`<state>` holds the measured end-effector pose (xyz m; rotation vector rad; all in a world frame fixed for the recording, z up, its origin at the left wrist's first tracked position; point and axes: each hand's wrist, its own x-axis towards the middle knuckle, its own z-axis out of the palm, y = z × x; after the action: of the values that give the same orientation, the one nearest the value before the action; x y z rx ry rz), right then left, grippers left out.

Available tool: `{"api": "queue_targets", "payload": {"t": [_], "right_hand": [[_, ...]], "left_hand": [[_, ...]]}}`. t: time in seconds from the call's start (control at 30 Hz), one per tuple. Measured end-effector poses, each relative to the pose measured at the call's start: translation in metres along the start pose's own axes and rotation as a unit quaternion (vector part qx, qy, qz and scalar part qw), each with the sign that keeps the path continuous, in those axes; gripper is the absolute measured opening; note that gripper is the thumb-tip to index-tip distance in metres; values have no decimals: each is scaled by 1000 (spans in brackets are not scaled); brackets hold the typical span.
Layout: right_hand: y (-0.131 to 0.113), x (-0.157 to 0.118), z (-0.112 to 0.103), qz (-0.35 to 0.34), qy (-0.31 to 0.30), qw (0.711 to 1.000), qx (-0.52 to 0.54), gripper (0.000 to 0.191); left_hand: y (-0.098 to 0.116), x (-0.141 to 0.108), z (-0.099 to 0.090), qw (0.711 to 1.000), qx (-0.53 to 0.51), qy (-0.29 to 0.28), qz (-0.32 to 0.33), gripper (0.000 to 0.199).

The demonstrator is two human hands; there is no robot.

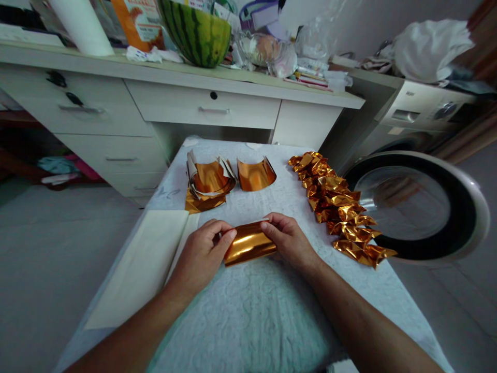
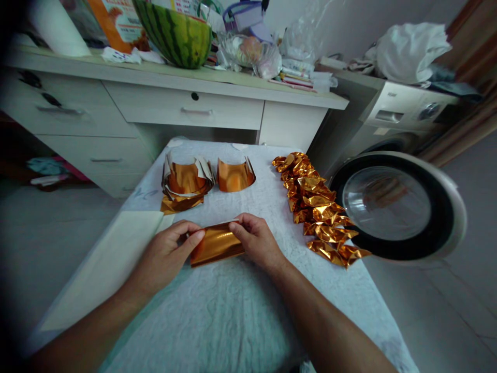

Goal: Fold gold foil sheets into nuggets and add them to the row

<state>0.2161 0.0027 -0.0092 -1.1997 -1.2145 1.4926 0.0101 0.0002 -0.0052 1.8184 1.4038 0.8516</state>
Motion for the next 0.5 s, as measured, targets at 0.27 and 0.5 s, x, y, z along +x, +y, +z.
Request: {"api": "queue_targets", "payload": {"t": [0.27,0.5], "right_hand": [[2,0,-3,-16,32,999,17,33],[5,0,-3,-7,38,999,12,33]], "left_hand": [[4,1,-1,1000,-6,3,-15,24],[1,0,-1,1000,-9,0,-13,23]]}}
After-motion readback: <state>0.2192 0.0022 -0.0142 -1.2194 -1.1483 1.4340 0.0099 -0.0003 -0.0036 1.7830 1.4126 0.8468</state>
